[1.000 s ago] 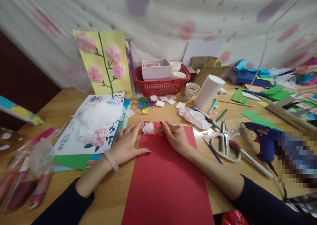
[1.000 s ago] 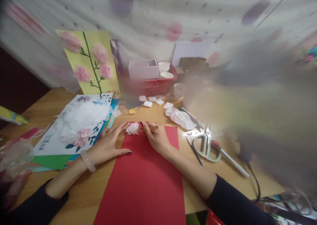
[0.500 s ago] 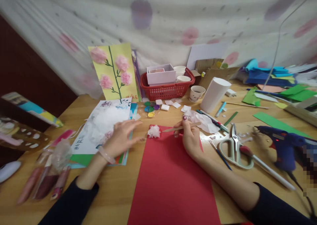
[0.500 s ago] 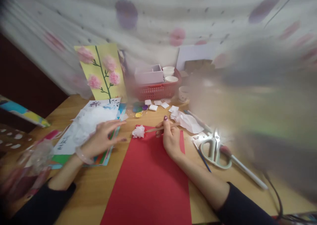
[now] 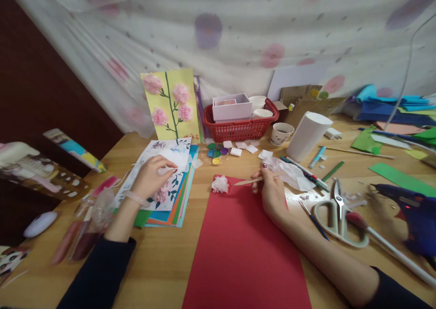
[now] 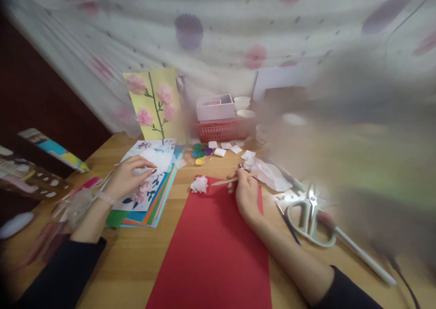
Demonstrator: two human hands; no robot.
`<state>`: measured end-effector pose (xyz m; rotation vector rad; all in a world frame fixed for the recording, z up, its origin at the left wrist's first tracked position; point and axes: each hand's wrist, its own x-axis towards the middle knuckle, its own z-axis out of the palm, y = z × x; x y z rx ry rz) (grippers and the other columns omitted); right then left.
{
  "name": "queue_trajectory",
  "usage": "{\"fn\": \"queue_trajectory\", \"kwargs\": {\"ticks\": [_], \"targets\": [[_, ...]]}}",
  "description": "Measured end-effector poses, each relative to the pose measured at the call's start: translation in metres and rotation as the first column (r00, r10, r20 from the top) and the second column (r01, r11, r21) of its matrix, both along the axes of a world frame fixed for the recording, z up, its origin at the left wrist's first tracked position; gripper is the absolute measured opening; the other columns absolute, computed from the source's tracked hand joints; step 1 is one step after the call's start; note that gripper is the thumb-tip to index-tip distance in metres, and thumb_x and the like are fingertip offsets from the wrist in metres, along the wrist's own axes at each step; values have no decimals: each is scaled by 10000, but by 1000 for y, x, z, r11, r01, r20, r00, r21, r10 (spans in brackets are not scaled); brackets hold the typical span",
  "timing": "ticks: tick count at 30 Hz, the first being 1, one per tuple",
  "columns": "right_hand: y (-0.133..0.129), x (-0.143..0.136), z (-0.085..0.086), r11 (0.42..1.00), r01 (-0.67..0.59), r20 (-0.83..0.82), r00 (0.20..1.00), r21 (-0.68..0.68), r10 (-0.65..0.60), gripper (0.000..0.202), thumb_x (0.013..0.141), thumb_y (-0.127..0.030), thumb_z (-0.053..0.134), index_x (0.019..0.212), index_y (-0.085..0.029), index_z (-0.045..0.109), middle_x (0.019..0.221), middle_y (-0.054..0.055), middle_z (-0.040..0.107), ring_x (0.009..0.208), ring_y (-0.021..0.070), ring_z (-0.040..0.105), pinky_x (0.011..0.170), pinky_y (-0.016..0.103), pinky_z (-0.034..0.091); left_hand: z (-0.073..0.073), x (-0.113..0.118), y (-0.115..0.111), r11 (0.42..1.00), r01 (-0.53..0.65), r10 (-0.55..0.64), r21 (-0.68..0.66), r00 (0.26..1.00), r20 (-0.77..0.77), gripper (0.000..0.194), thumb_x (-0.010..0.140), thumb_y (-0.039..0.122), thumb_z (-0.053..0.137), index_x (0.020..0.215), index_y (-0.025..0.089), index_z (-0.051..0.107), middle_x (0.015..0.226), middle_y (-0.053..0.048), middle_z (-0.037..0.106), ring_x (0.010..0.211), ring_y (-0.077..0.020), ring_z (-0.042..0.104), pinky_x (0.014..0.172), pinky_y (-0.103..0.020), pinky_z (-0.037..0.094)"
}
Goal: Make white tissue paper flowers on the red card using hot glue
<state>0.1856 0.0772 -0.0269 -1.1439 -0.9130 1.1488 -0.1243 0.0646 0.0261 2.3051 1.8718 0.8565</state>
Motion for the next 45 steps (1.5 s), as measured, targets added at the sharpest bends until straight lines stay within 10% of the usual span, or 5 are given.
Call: {"fn": "queue_trajectory", "kwargs": {"ticks": [12, 23, 28, 37, 45], "targets": [[-3, 5, -1, 992, -46, 105, 994, 118, 34, 489, 866, -590, 470, 579, -207, 571, 411, 2, 532, 375, 143, 490, 413, 259, 388, -16, 64, 70, 982, -107, 51, -154, 942, -331, 93, 776, 226, 666, 692, 189, 674, 1187, -152, 625, 1200, -397, 456, 944, -556, 338], [-21, -4, -12, 838, -451, 671, 727, 308, 145, 451, 964, -481, 403, 667, -208, 604, 592, 31, 652, 530, 156, 593, 517, 244, 410, 20, 61, 12, 905, 257, -154, -338, 941, 303, 207, 749, 395, 699, 743, 192, 660, 746, -15, 711, 738, -178, 654, 728, -309, 506], [-15, -6, -12, 883, -377, 664, 740, 278, 107, 428, 965, -486, 409, 725, -210, 632, 625, 35, 689, 563, 169, 631, 524, 246, 423, -4, 87, 0, 800, 433, -189, -414, 838, 512, 120, 687, 255, 727, 749, 177, 660, 728, -12, 712, 694, -163, 660, 668, -282, 517], [-26, -3, -7, 903, -267, 542, 839, 336, 47, 497, 984, -519, 348, 702, -210, 618, 581, 30, 641, 531, 161, 588, 541, 266, 437, -49, 107, 9, 898, 295, -88, -326, 847, 524, 74, 736, 159, 664, 807, 177, 652, 758, -19, 709, 698, -160, 666, 666, -282, 525], [-25, -2, -15, 855, -412, 756, 654, 315, 37, 500, 986, -507, 337, 668, -220, 593, 611, 45, 656, 548, 161, 587, 533, 253, 393, -57, 106, 13, 882, 329, -70, -338, 800, 595, 125, 740, 160, 685, 859, 169, 647, 809, -36, 726, 735, -167, 691, 694, -296, 545]]}}
